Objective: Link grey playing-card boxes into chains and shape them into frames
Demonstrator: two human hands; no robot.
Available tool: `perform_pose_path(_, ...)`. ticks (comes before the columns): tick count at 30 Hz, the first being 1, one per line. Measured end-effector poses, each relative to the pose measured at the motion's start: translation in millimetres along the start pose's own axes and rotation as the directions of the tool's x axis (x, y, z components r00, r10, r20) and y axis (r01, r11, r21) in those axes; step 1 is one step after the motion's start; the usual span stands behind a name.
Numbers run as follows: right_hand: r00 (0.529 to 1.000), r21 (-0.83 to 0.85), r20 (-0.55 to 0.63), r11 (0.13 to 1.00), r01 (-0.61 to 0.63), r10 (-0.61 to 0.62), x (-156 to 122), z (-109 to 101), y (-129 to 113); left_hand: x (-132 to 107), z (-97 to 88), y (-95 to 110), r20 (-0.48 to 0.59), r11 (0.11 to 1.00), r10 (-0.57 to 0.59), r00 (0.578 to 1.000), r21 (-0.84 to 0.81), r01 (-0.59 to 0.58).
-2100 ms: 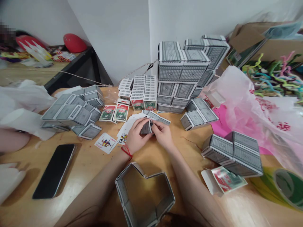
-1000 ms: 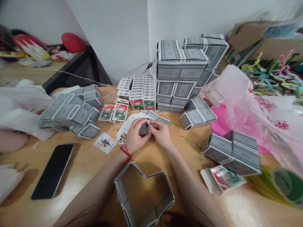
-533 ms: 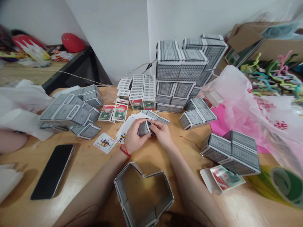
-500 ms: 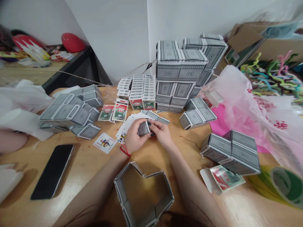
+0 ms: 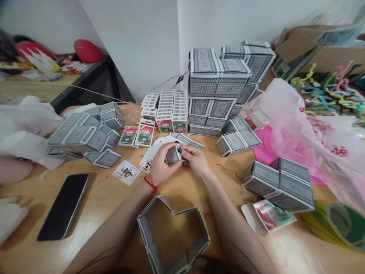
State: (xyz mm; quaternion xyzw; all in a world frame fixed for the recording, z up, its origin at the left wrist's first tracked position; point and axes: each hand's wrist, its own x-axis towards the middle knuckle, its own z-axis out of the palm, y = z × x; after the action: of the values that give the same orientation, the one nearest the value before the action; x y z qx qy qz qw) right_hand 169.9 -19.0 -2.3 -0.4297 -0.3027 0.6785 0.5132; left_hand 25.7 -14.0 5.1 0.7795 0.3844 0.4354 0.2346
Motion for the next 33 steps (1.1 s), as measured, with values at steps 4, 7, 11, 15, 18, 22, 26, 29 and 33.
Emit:
perform_pose_path(4,0.999,0.053,0.014,0.997,-0.053,0.053,-1.8,0.2,-1.3,0.8,-0.2,1.3,-0.014,1.0,-0.011,1.0,0.013,0.011)
perform_pose_path(7,0.998,0.075,0.03,0.995,-0.065,0.063,-2.7,0.1,-2.2,0.7,0.0,1.1,-0.024,1.0,-0.001,1.0,0.027,0.002)
perform_pose_path(11,0.995,0.109,0.049,0.99,-0.088,0.083,-2.8,-0.4,-2.1,-0.1,0.2,0.2,-0.042,0.999,0.011,0.999,0.032,-0.009)
perform_pose_path(15,0.994,0.126,0.05,0.987,-0.101,0.096,-2.8,-0.2,-2.3,-0.4,0.1,0.0,-0.05,1.0,0.011,0.999,0.029,-0.009)
perform_pose_path(18,0.995,0.111,0.04,0.989,-0.099,0.095,-2.6,0.0,-2.7,-0.5,0.3,0.4,-0.047,1.0,0.013,0.999,0.029,-0.012)
perform_pose_path(22,0.997,0.056,0.026,0.995,-0.079,0.078,-1.9,-0.5,-2.5,-0.9,1.0,0.3,-0.031,0.999,0.018,0.999,0.029,-0.017)
perform_pose_path(26,0.999,-0.009,0.004,0.999,-0.039,0.039,-2.4,-0.1,-3.1,-1.5,1.6,-0.6,-0.028,0.999,0.02,0.999,0.026,-0.019)
perform_pose_path(29,1.0,-0.059,0.001,0.998,0.0,0.0,-3.7,1.3,-4.4,-1.6,1.6,-0.8,-0.028,0.999,0.024,0.999,0.024,-0.023)
perform_pose_path(33,0.999,-0.12,-0.004,0.992,0.046,-0.046,-5.4,4.1,-5.4,-1.6,1.2,-0.6,-0.023,0.999,0.026,0.999,0.022,-0.025)
